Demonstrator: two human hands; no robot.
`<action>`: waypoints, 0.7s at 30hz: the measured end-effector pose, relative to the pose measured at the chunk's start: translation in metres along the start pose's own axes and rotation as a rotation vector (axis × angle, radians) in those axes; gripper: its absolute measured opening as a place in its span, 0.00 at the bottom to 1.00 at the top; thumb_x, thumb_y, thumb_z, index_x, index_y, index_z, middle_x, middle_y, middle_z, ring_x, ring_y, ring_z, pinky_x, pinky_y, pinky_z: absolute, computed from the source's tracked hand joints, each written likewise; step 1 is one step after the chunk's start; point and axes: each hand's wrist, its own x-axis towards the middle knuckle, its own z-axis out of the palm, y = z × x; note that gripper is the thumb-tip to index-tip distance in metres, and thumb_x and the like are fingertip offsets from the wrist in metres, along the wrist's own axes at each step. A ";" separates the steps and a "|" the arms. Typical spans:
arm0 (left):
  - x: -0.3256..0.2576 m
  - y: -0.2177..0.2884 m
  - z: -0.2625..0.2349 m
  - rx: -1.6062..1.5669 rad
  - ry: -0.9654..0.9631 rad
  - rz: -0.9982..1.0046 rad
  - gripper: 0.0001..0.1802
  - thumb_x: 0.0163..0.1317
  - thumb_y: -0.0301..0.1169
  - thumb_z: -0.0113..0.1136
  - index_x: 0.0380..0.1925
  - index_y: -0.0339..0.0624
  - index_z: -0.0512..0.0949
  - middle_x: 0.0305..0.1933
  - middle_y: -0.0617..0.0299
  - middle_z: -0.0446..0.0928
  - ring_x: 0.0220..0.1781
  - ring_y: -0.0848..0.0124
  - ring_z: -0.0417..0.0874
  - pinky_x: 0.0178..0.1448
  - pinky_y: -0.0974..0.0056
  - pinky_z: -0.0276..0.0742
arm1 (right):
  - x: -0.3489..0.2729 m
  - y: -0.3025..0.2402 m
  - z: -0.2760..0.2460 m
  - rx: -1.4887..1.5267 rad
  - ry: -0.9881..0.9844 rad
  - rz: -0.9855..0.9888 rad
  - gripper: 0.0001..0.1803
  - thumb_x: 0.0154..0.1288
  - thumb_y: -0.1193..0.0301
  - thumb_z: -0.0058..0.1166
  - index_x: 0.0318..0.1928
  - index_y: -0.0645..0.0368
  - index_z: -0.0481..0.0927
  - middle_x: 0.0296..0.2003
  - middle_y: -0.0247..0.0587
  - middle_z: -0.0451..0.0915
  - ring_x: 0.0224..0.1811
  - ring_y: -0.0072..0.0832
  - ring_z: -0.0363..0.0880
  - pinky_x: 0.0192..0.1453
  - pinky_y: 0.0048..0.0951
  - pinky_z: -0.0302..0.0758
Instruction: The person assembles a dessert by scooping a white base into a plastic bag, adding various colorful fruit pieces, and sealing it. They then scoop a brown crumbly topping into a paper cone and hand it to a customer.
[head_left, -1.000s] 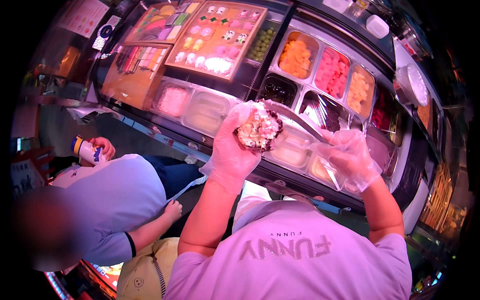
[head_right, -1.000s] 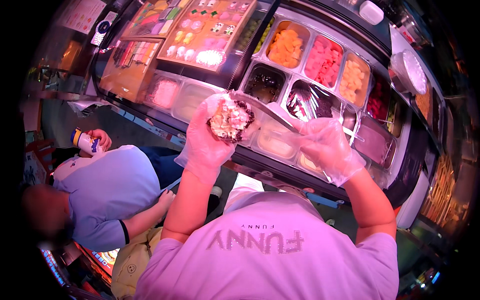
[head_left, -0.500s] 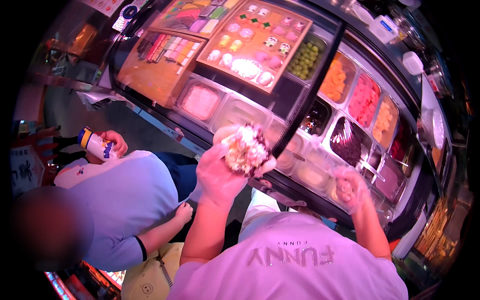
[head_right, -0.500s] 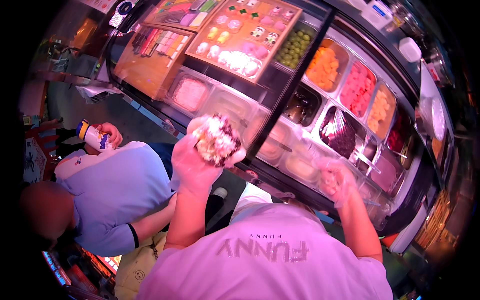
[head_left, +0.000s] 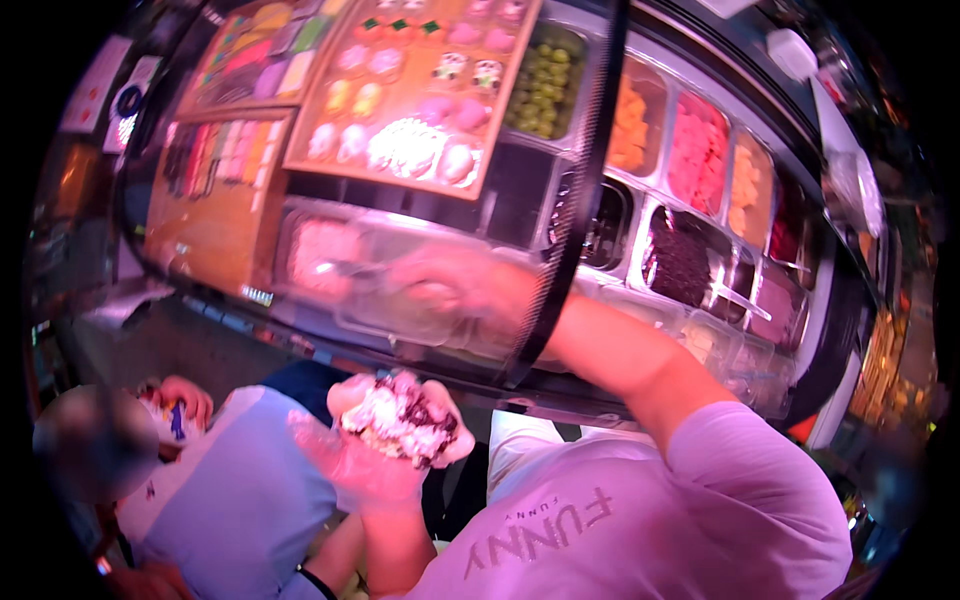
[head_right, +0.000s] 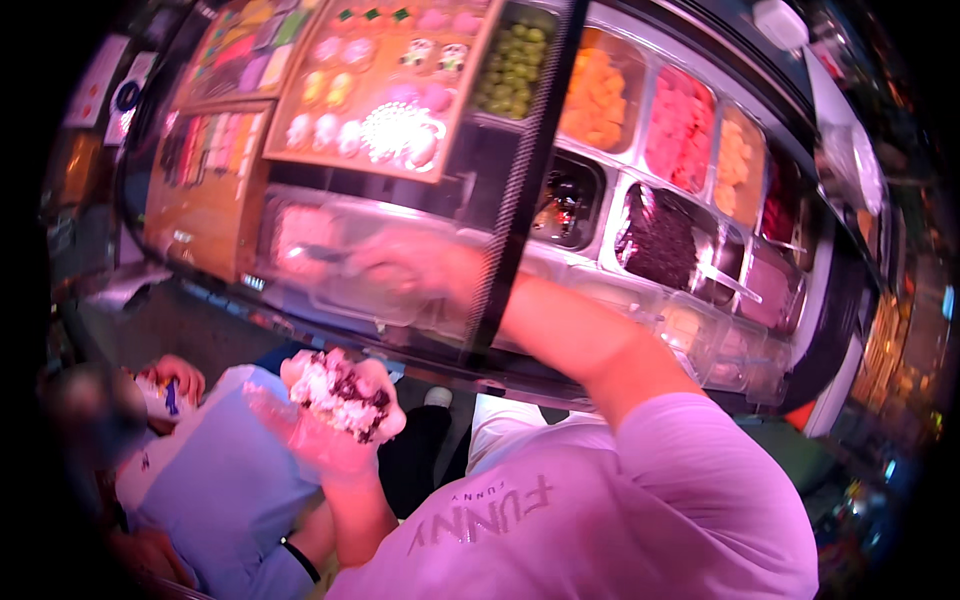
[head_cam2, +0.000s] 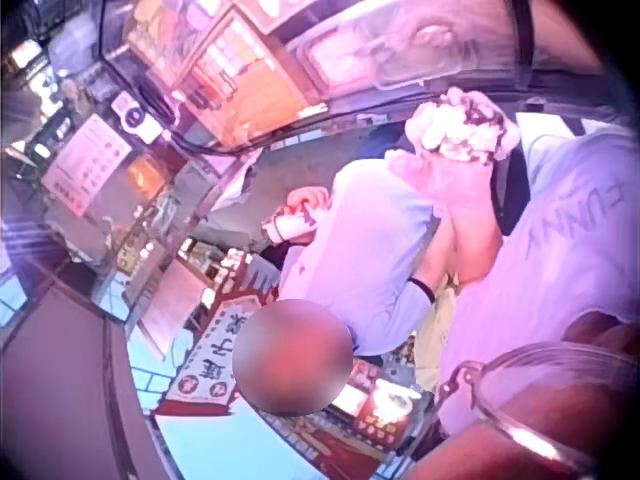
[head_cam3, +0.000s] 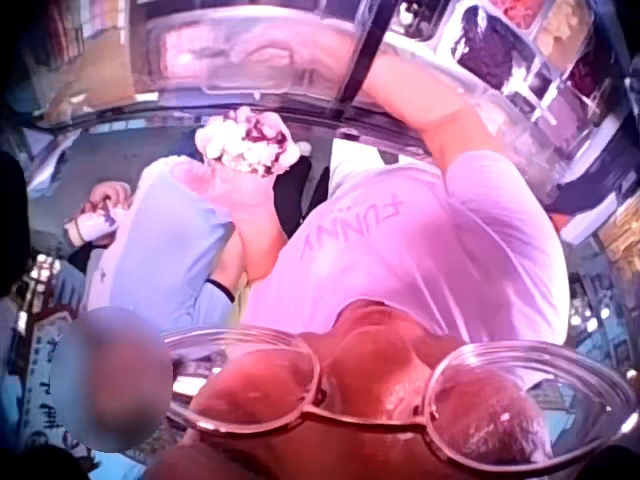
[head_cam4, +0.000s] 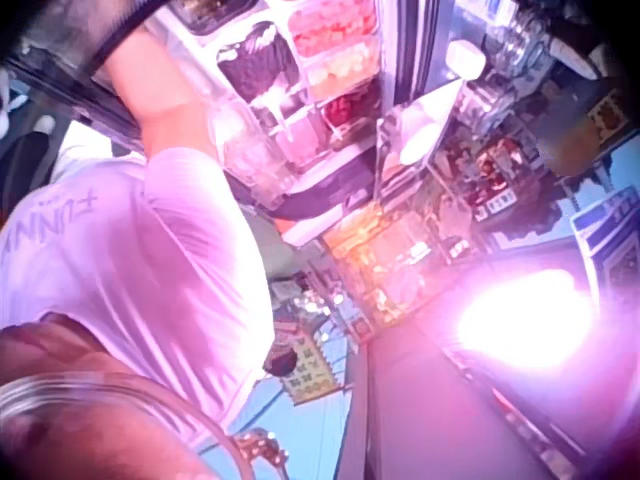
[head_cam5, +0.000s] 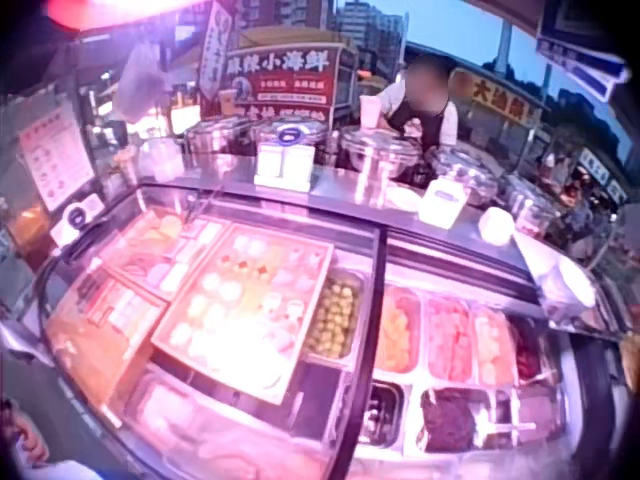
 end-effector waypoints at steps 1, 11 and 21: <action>0.008 -0.002 0.002 0.045 -0.031 -0.065 0.39 0.61 0.73 0.49 0.54 0.54 0.76 0.53 0.47 0.77 0.43 0.50 0.70 0.30 0.56 0.56 | 0.011 0.024 0.009 0.384 -0.014 0.505 0.14 0.68 0.67 0.57 0.50 0.61 0.82 0.47 0.42 0.82 0.53 0.35 0.80 0.59 0.36 0.76; 0.036 -0.068 0.027 0.149 -0.089 -0.157 0.33 0.63 0.71 0.50 0.50 0.59 0.79 0.47 0.67 0.79 0.45 0.54 0.71 0.28 0.55 0.65 | -0.001 0.068 -0.002 0.122 -0.154 0.034 0.21 0.72 0.69 0.58 0.60 0.65 0.74 0.56 0.50 0.80 0.58 0.40 0.79 0.63 0.42 0.77; 0.037 -0.236 0.092 0.254 0.271 -0.271 0.40 0.58 0.74 0.54 0.53 0.52 0.77 0.45 0.57 0.81 0.41 0.53 0.78 0.24 0.58 0.62 | -0.292 -0.184 -0.166 0.606 0.524 0.558 0.22 0.79 0.65 0.46 0.65 0.63 0.75 0.54 0.44 0.83 0.54 0.28 0.83 0.59 0.34 0.80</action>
